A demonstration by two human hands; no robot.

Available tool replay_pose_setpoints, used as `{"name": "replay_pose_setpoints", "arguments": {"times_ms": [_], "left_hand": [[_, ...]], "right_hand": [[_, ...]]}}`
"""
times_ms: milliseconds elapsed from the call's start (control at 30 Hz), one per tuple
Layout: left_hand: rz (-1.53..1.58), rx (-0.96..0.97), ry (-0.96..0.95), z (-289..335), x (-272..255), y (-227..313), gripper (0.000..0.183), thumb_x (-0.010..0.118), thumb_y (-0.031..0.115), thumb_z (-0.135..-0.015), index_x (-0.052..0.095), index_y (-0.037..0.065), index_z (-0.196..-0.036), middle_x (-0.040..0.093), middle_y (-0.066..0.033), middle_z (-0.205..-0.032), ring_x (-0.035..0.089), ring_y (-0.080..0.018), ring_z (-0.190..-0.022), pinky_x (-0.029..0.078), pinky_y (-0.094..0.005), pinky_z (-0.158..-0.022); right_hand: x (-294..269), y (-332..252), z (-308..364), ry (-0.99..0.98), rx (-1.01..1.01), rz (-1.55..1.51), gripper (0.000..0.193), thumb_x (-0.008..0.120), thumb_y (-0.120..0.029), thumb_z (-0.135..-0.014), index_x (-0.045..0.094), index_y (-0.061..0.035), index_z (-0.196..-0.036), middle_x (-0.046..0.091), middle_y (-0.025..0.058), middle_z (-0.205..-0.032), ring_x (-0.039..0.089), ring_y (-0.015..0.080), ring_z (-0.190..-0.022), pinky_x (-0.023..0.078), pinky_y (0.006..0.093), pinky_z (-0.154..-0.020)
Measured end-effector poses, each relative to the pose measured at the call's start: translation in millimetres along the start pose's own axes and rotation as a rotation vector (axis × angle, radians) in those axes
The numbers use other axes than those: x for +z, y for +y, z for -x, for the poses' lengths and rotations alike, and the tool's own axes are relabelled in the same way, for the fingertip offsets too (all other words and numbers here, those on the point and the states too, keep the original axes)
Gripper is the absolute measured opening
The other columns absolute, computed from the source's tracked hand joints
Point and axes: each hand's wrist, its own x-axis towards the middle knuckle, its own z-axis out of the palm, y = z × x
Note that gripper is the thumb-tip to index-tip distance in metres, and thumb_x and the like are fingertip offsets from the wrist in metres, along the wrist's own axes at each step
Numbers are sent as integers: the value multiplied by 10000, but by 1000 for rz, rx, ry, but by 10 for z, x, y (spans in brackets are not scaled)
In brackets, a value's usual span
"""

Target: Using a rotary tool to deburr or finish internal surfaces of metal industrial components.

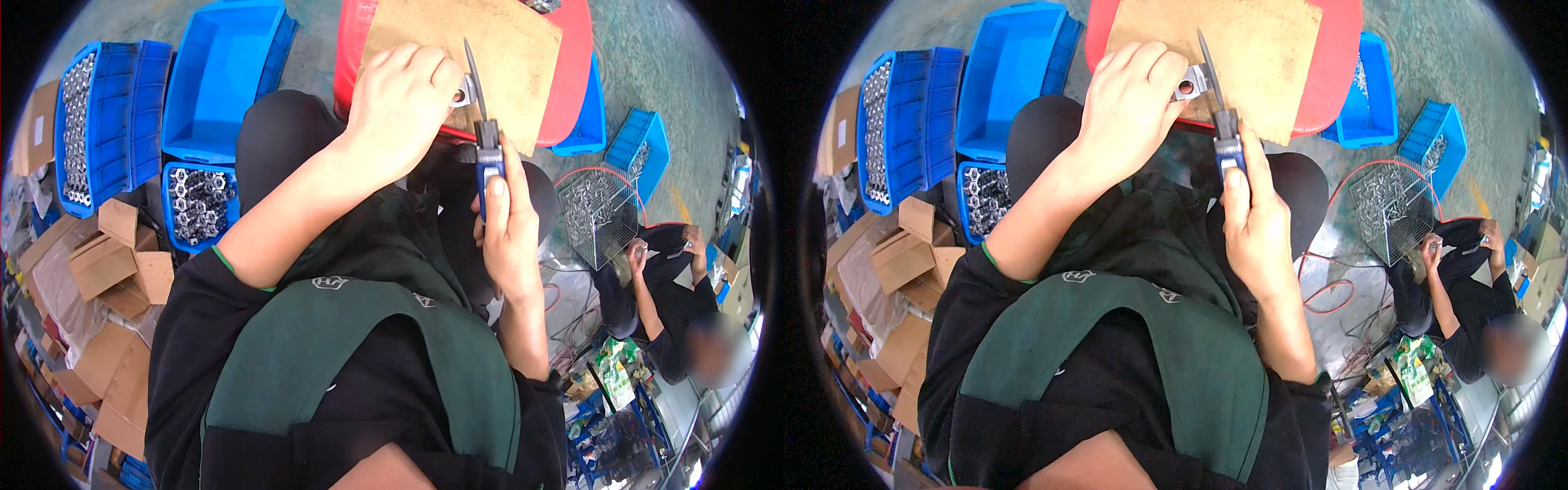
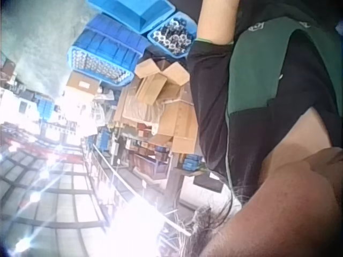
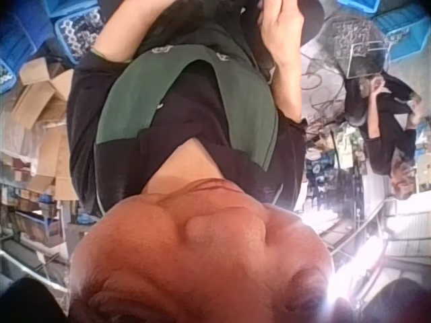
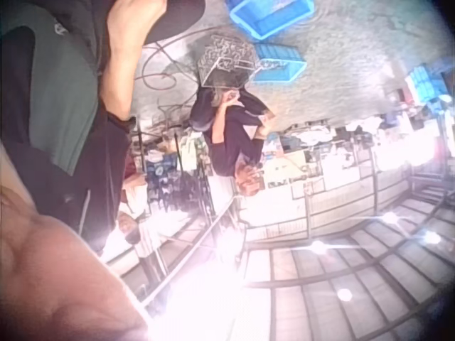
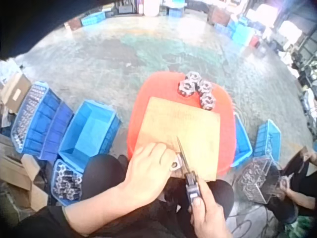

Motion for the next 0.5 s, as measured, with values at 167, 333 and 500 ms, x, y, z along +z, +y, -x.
{"name": "replay_pose_setpoints", "arguments": {"times_ms": [167, 333, 500], "left_hand": [[0, 11, 26, -4, 14, -20, 352, 746, 67, -635, 546, 62, -925, 550, -91, -869, 565, -292, -854, 436, -403, -748], [-15, 5, 19, 0, 20, -34, 365, 749, 67, -634, 551, 59, -940, 559, -97, -895, 572, -296, -879, 441, -405, -767], [-8, -6, 9, -3, 9, -29, 380, 754, 70, -635, 555, 55, -958, 563, -100, -915, 574, -296, -896, 445, -406, -782]], "right_hand": [[-64, 57, 42, 43, 22, -54, 473, 375, -253, -1031, 288, -165, -1487, 510, 5, -718, 437, 35, -509, 375, 189, -443], [-111, 18, 330, 46, 129, -40, 480, 434, -164, -1002, 335, -162, -1471, 548, 18, -701, 447, 60, -517, 413, 230, -483], [-47, 114, 408, -7, 117, 34, 472, 373, -222, -1028, 281, -219, -1491, 520, -2, -729, 433, 31, -525, 383, 193, -469]]}}
